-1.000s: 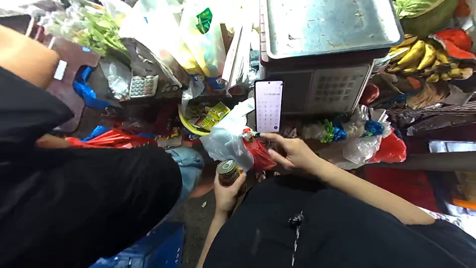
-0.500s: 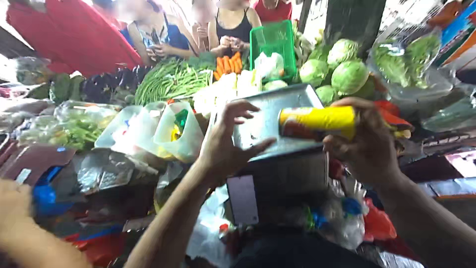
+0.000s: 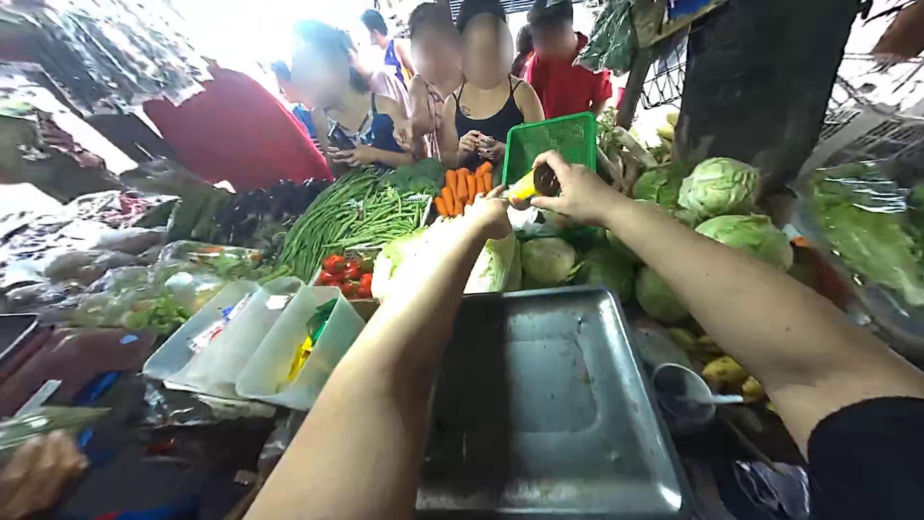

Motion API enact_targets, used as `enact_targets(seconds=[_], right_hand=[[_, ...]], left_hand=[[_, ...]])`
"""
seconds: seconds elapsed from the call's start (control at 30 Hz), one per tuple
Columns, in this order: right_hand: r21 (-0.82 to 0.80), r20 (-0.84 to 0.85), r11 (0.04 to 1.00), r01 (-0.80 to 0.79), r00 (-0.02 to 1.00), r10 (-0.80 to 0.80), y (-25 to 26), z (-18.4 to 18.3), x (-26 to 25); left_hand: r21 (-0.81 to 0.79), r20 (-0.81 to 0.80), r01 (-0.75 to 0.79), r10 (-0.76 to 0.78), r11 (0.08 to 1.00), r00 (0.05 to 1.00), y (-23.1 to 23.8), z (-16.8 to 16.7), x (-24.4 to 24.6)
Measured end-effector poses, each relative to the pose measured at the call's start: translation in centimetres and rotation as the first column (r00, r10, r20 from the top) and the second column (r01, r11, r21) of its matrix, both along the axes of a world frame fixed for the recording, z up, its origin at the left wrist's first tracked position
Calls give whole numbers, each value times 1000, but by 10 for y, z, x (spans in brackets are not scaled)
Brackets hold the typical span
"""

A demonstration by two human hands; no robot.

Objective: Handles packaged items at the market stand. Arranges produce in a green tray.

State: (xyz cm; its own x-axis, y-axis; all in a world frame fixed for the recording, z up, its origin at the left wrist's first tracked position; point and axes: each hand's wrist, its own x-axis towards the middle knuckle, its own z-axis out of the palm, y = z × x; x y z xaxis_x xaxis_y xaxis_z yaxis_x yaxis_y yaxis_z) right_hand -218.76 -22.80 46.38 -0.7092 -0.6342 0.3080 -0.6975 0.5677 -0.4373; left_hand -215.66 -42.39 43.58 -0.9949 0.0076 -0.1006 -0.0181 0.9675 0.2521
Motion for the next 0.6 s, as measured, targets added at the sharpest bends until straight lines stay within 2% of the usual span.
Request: enact_targets(seconds=[0.07,0.17,0.23,0.33,0.43,0.6], right_hand=[[192,18,981,40,999,-44,0,-12,-21],[433,-21,883,178,982,-188,4,-1,-23],[487,-92,847,216,976,-196,4,8,-21],[491,-147,856,160,984,-99,-4,9,-25],[513,-86,853,101,994,-66,-22,5,-33],[733,100,676,75,971,-216,-51,15,-45]], left_hand=[[5,-11,-35,35,999,999,-3,-3,-12],[87,-124,-6,17,996,992,-8,-2,-24],[124,-141,48,-30,991,990,-3,6,-25],[149,-126,121,-103,981,987,8,19,-24],[172,-141,153,-130,973,981,11,27,-24],[196,-92,89,-72,977,993,8,29,-26]])
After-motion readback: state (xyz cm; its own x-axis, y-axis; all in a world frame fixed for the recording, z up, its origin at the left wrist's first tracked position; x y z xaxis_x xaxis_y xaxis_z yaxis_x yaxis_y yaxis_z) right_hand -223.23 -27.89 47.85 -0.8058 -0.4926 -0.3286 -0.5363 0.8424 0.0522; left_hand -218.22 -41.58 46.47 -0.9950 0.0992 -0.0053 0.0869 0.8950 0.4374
